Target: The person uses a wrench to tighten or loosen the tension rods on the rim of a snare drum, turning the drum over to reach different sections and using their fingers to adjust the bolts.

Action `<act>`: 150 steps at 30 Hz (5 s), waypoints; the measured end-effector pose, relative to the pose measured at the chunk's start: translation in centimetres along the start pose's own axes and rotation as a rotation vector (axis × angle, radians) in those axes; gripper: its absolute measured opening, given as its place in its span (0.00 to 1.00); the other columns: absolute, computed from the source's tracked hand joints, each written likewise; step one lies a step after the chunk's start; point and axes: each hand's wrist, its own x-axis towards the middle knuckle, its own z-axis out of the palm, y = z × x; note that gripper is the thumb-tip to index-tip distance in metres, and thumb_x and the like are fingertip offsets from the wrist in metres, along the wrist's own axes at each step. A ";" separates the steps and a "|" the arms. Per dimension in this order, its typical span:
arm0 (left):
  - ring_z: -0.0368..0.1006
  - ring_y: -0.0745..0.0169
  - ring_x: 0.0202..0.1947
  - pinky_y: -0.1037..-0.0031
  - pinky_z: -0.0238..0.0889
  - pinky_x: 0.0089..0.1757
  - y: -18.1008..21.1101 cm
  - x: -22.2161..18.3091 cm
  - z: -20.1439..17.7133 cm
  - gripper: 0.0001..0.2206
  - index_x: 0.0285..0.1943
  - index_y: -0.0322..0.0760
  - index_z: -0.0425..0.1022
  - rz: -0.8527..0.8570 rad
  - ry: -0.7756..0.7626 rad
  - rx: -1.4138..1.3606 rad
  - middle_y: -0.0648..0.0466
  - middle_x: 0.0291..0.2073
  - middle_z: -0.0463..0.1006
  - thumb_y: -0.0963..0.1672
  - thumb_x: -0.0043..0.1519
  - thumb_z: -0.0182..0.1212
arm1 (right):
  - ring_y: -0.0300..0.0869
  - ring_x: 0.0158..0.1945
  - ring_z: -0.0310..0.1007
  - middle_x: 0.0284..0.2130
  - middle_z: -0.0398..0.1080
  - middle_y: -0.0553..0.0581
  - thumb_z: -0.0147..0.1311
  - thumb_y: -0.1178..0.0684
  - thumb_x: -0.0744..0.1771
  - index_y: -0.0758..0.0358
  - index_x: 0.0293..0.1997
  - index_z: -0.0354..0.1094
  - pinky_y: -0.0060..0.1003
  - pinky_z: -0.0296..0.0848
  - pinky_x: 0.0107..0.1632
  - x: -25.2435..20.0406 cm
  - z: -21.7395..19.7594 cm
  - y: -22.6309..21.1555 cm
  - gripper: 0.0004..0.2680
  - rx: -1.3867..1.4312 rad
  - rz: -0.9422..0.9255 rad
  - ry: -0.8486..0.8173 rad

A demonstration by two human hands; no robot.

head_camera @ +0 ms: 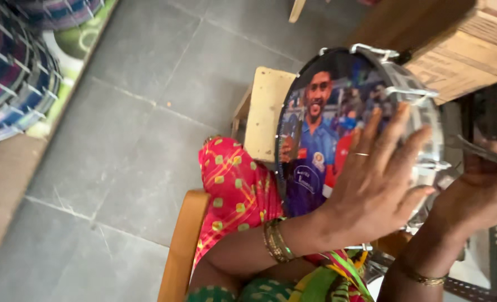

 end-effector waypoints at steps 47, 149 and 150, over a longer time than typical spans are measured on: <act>0.58 0.29 0.73 0.54 0.62 0.61 1.9 0.8 -3.9 0.09 0.54 0.27 0.70 -0.112 -0.189 0.063 0.28 0.77 0.47 0.40 0.68 0.55 | 0.39 0.35 0.79 0.39 0.77 0.61 0.45 0.61 0.73 0.68 0.61 0.52 0.28 0.76 0.34 4.5 14.8 -14.1 0.10 -0.231 0.223 -0.510; 0.58 0.31 0.74 0.54 0.57 0.64 2.2 1.6 -5.3 0.08 0.49 0.29 0.72 -0.105 -0.205 0.038 0.33 0.76 0.52 0.42 0.71 0.52 | 0.46 0.39 0.83 0.33 0.74 0.62 0.35 0.64 0.72 0.67 0.58 0.49 0.38 0.83 0.42 4.8 13.5 -14.0 0.08 -0.237 0.196 -0.812; 0.58 0.31 0.74 0.53 0.58 0.64 2.2 1.6 -5.3 0.08 0.49 0.29 0.71 -0.101 -0.201 0.035 0.33 0.76 0.52 0.42 0.72 0.52 | 0.45 0.39 0.82 0.35 0.75 0.61 0.37 0.65 0.71 0.67 0.56 0.50 0.40 0.82 0.44 3.7 12.9 -13.8 0.08 -0.311 0.041 -0.791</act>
